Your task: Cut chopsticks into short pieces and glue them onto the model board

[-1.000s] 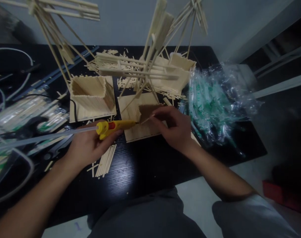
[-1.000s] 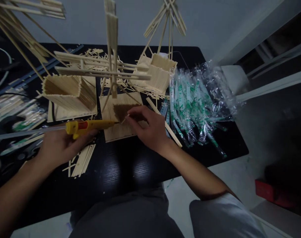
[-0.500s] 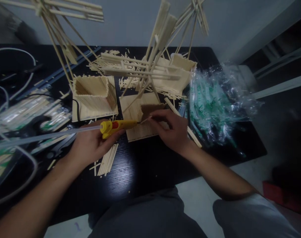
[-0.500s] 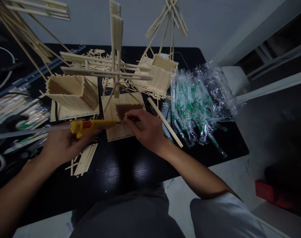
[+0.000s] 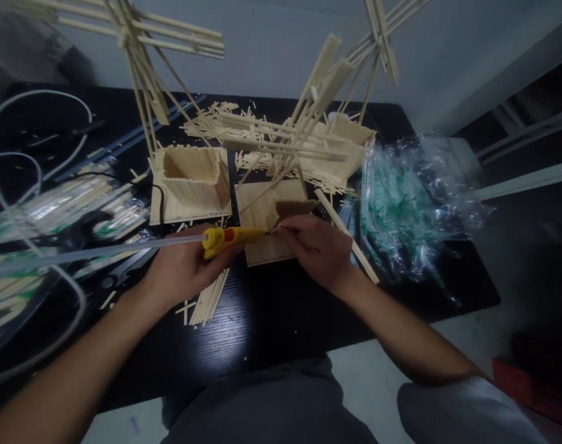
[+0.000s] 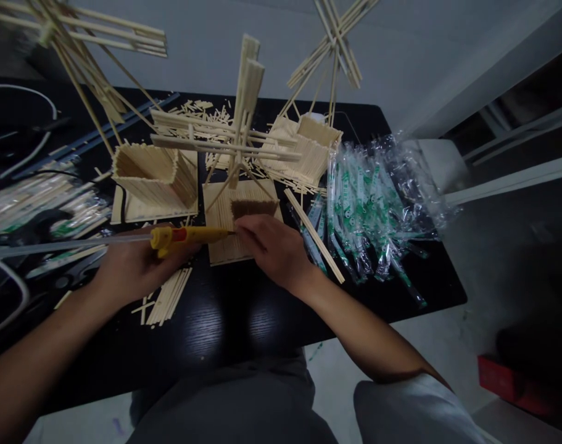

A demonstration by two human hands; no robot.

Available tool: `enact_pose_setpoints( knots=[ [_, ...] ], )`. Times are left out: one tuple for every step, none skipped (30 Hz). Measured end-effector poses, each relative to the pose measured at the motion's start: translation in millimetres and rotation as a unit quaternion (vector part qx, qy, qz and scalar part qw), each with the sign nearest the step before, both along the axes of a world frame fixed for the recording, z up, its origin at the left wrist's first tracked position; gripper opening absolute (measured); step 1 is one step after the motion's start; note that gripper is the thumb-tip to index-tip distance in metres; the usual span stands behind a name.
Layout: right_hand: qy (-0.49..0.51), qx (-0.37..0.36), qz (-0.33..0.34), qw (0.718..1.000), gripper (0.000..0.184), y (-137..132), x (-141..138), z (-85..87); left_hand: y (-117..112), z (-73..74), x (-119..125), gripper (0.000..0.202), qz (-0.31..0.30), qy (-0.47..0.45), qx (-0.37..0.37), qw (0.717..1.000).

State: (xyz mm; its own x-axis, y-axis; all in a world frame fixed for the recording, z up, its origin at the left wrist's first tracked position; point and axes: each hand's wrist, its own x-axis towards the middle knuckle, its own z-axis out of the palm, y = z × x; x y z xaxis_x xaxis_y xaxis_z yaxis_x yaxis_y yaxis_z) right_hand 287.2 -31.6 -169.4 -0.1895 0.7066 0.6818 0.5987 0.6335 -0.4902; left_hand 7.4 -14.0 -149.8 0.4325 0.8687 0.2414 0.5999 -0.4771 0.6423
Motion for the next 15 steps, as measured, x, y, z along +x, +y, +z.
enact_pose_setpoints(
  knots=[
    [0.001,-0.001,0.003,1.0,0.012,0.2,0.7,0.4,-0.3,0.9,0.1,0.029,0.001,0.0,0.006,1.0],
    [0.0,0.004,0.007,1.0,0.014,0.3,1.5,1.1,-0.7,1.5,-0.3,0.029,0.006,0.001,0.014,1.0],
    [-0.005,0.015,0.008,1.0,0.015,0.4,2.1,2.3,-1.3,1.8,-1.0,0.03,0.013,0.001,0.022,1.0],
    [-0.014,0.026,0.006,1.0,0.016,0.4,2.7,3.6,-2.0,1.7,-2.0,0.031,0.02,-0.002,0.03,0.999],
    [-0.023,0.036,0.001,0.999,0.016,0.4,3.1,5.2,-2.8,1.3,-3.3,0.032,0.025,-0.008,0.037,0.999],
    [-0.031,0.042,-0.004,0.999,0.017,0.2,3.5,6.7,-3.8,0.6,-4.6,0.033,0.03,-0.014,0.042,0.999],
    [-0.035,0.044,-0.006,0.998,0.018,-0.1,3.7,8.1,-5.0,-0.2,-5.9,0.033,0.036,-0.02,0.046,0.998],
    [-0.036,0.042,-0.007,0.998,0.02,-0.4,3.9,9.3,-6.2,-0.9,-6.9,0.031,0.041,-0.028,0.051,0.997],
    [-0.034,0.039,-0.006,0.999,0.022,-0.7,4.0,10.1,-7.5,-1.5,-7.5,0.029,0.047,-0.037,0.055,0.997],
    [-0.032,0.038,-0.003,0.999,0.024,-1.0,4.1,10.6,-8.7,-1.8,-7.8,0.026,0.054,-0.046,0.059,0.996],
    [-0.03,0.038,-0.002,0.999,0.025,-1.3,4.2,10.8,-9.9,-1.7,-7.8,0.024,0.059,-0.052,0.06,0.995],
    [-0.029,0.039,-0.001,0.999,0.026,-1.5,4.2,10.7,-11.0,-1.4,-7.5,0.023,0.063,-0.056,0.059,0.995],
    [-0.03,0.04,-0.002,0.999,0.026,-1.6,4.3,10.5,-11.8,-1.0,-7.1,0.022,0.063,-0.057,0.056,0.995],
    [-0.031,0.04,-0.004,0.999,0.025,-1.6,4.3,10.1,-12.3,-0.6,-6.6,0.022,0.061,-0.053,0.05,0.995],
    [-0.031,0.04,-0.005,0.999,0.025,-1.7,4.3,9.8,-12.5,-0.3,-6.3,0.022,0.059,-0.049,0.046,0.996]
  ],
)
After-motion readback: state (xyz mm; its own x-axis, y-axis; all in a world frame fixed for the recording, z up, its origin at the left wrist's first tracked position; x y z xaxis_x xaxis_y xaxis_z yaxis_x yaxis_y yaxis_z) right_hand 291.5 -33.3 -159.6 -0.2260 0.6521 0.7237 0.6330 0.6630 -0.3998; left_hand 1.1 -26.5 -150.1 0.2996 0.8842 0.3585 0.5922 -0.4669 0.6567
